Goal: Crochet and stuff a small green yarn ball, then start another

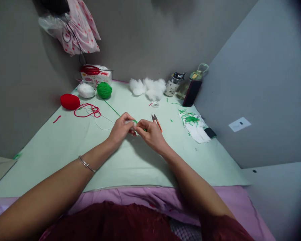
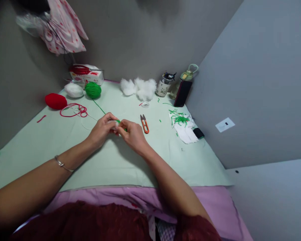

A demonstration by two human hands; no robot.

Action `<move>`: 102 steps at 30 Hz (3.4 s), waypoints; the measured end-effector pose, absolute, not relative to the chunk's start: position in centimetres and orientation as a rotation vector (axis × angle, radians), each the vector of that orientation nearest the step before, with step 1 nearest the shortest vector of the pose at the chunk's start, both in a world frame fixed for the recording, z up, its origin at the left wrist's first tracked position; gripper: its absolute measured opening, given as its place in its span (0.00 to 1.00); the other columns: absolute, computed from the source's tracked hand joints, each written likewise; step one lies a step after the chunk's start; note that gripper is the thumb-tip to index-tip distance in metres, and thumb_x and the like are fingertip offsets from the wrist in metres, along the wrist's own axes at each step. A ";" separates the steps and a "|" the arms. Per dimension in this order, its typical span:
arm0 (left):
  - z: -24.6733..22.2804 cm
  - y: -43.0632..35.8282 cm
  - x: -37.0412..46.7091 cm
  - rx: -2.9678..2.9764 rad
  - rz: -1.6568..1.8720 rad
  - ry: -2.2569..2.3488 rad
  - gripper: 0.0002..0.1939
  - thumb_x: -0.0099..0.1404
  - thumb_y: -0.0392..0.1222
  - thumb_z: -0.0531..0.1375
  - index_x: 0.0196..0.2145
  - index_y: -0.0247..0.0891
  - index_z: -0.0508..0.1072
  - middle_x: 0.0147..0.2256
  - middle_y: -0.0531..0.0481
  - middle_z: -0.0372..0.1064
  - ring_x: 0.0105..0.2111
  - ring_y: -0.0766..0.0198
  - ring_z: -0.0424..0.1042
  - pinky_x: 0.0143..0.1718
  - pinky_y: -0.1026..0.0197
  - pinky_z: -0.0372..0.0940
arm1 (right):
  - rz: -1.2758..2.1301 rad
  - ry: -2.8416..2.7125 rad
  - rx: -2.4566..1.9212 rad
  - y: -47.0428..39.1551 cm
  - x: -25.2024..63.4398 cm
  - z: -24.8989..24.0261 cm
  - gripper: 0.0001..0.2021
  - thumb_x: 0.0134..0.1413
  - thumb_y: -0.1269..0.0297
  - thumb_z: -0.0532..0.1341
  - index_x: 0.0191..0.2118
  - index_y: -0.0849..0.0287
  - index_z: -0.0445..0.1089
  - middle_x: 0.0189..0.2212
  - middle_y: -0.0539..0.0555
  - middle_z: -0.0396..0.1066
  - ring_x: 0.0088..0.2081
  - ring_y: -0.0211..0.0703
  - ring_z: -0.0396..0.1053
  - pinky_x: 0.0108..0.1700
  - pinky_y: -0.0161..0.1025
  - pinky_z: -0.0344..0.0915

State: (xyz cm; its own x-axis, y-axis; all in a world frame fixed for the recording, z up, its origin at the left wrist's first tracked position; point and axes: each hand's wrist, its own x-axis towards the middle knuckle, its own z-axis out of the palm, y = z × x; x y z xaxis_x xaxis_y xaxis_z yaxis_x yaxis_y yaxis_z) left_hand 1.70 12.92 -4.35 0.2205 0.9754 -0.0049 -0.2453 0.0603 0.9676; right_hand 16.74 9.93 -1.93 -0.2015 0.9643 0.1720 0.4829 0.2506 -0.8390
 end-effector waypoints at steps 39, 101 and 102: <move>-2.4 12.8 -0.1 1.101 0.999 0.627 0.17 0.65 0.52 0.65 0.42 0.35 0.75 0.41 0.44 0.77 0.40 0.59 0.78 0.51 0.51 0.74 | 0.906 -1.466 -1.295 10.7 17.3 -1.9 0.19 0.54 0.49 0.64 0.23 0.57 0.66 0.20 0.45 0.59 0.26 0.36 0.54 0.32 0.36 0.54; -3.5 12.4 0.7 1.096 1.164 0.715 0.15 0.60 0.42 0.69 0.44 0.37 0.80 0.37 0.48 0.79 0.36 0.63 0.76 0.44 0.58 0.72 | 0.790 -1.562 -1.334 10.6 16.4 -2.5 0.17 0.57 0.54 0.60 0.21 0.56 0.61 0.18 0.44 0.54 0.24 0.35 0.49 0.29 0.37 0.47; -3.5 12.5 0.6 1.084 1.146 0.709 0.16 0.59 0.42 0.70 0.45 0.37 0.80 0.38 0.48 0.79 0.36 0.63 0.76 0.45 0.58 0.72 | 0.795 -1.564 -1.333 10.6 16.5 -2.4 0.17 0.57 0.53 0.60 0.22 0.56 0.62 0.19 0.44 0.54 0.24 0.35 0.49 0.29 0.37 0.48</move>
State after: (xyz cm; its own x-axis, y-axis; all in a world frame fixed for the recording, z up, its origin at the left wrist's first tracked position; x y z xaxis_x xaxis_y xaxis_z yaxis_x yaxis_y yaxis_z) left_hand 0.63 12.55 -3.53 0.2972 0.9518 0.0757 -0.3566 0.0371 0.9335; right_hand 16.47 10.59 -2.42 -0.0090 0.9743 0.2249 0.3925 0.2103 -0.8954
